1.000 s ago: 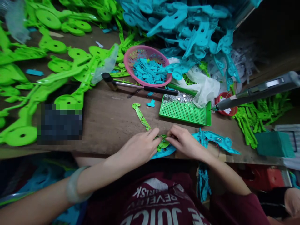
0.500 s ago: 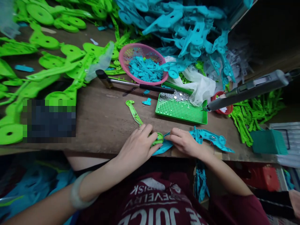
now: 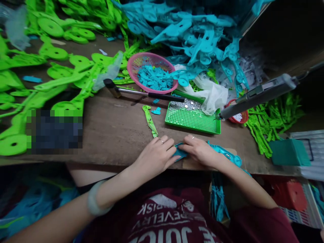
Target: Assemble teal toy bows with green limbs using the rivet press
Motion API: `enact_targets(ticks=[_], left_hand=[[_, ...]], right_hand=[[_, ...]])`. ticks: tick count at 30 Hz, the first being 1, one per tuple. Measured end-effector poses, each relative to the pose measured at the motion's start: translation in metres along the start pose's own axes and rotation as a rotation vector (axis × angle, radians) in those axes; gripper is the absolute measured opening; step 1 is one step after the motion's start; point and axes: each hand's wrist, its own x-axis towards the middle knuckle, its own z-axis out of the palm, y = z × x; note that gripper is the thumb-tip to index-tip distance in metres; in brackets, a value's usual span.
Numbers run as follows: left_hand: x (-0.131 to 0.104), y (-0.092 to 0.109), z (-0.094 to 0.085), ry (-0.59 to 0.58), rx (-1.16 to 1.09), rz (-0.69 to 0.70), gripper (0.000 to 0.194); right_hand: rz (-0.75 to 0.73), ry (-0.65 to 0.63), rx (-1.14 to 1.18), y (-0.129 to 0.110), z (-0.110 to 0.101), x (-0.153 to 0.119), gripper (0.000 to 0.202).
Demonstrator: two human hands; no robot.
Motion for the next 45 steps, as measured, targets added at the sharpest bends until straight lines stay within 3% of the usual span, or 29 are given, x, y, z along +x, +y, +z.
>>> enact_targets(ticks=[5, 13, 19, 23, 28, 35, 38, 45], left_hand=[[0.006, 0.004, 0.004, 0.032, 0.095, 0.020, 0.013], [0.008, 0.005, 0.007, -0.014, -0.015, 0.040, 0.010], [0.004, 0.006, 0.005, 0.029, -0.055, 0.107, 0.019], [0.000, 0.015, 0.008, 0.062, 0.050, 0.175, 0.028], [0.005, 0.019, 0.013, 0.064, 0.082, 0.154, 0.022], [0.014, 0.019, 0.013, 0.012, 0.032, 0.120, 0.017], [0.015, 0.019, 0.014, -0.021, -0.041, 0.111, 0.008], [0.019, 0.013, 0.014, -0.102, -0.204, 0.240, 0.019]], right_hand=[[0.100, 0.081, 0.230, 0.001, 0.000, -0.013, 0.024], [0.000, 0.175, 0.056, 0.010, 0.009, -0.016, 0.030], [-0.092, 0.119, -0.165, 0.014, 0.005, -0.020, 0.030], [-0.151, 0.021, -0.203, 0.010, -0.002, -0.022, 0.028], [0.004, -0.037, -0.056, 0.002, -0.009, -0.045, 0.019], [0.191, 0.094, 0.107, -0.008, -0.015, -0.066, 0.025], [0.224, 0.156, 0.154, -0.007, -0.009, -0.062, 0.023], [0.270, 0.229, 0.117, -0.006, 0.016, -0.057, 0.029]])
